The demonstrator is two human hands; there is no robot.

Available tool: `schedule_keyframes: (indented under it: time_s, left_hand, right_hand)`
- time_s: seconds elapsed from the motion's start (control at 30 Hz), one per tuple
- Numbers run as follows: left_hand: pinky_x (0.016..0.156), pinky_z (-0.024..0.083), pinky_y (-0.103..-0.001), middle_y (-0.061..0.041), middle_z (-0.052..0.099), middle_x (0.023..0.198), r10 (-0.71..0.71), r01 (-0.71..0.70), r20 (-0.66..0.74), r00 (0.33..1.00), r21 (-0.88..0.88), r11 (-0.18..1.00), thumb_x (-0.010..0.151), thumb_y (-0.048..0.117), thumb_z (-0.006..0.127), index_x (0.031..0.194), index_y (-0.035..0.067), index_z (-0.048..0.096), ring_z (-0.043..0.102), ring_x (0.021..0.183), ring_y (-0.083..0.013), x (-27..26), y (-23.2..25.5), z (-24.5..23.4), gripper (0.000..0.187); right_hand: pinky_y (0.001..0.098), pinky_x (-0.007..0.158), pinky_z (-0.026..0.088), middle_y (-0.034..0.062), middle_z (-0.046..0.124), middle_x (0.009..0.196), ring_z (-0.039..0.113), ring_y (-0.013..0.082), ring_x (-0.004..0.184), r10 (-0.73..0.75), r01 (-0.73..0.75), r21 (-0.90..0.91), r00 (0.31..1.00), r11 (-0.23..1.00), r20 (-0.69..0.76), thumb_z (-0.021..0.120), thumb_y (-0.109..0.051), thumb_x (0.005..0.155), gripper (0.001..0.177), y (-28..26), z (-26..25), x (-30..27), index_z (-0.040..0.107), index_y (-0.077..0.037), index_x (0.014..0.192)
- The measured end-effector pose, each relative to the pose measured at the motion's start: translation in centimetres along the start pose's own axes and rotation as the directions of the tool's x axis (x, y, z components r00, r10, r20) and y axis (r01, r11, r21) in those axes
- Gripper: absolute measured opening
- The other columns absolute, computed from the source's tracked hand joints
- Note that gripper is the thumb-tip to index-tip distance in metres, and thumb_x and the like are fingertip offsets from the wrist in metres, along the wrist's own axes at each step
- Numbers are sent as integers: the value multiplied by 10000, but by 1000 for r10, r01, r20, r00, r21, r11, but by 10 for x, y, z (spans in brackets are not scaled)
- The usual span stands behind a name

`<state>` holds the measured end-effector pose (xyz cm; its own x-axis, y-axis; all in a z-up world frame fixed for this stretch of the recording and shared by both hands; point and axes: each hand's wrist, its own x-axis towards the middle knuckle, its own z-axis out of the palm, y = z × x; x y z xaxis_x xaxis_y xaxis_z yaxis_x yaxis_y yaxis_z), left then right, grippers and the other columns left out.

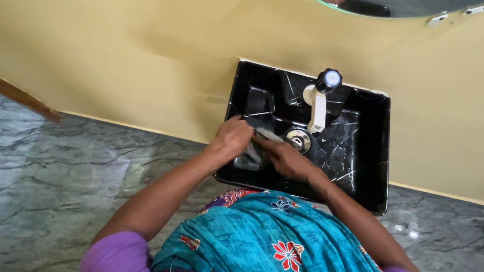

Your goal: The person repeatedly wets, scrubs, and wrings a small gray cloth in a black bathroom sink. They rinse the cloth under the running tap and continue to squeeze and rub it throughout the clip.

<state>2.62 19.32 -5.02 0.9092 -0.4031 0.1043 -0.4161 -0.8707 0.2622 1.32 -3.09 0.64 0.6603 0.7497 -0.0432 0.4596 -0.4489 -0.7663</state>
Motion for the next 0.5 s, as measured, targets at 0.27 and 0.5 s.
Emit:
schedule_keyframes:
  time_s: [0.27,0.5]
  left_hand:
    - [1030,445,-513,-175,693,921,-10,-98,-282,959,-366,925,917,65,630,959,28,694,647,923,-382,-26,41,-129,85]
    - [870,494,-506,-204,614,1096,-77,-115,-389,918,-448,887,1023,127,524,1064,54,533,609,1043,-405,-29,58,-160,84]
  right_hand:
    - [410,816,570,161,719,1057,711,348,943,-22,-28,-100,886,995,-464,676,-74,929,194,-58,-6,-39,673,-27,1117]
    - [405,859,483,204,546,1092,571,354,986,-206,117,-184,774,976,-599,664,-41,904,341,-74,8,-37,538,30,1212]
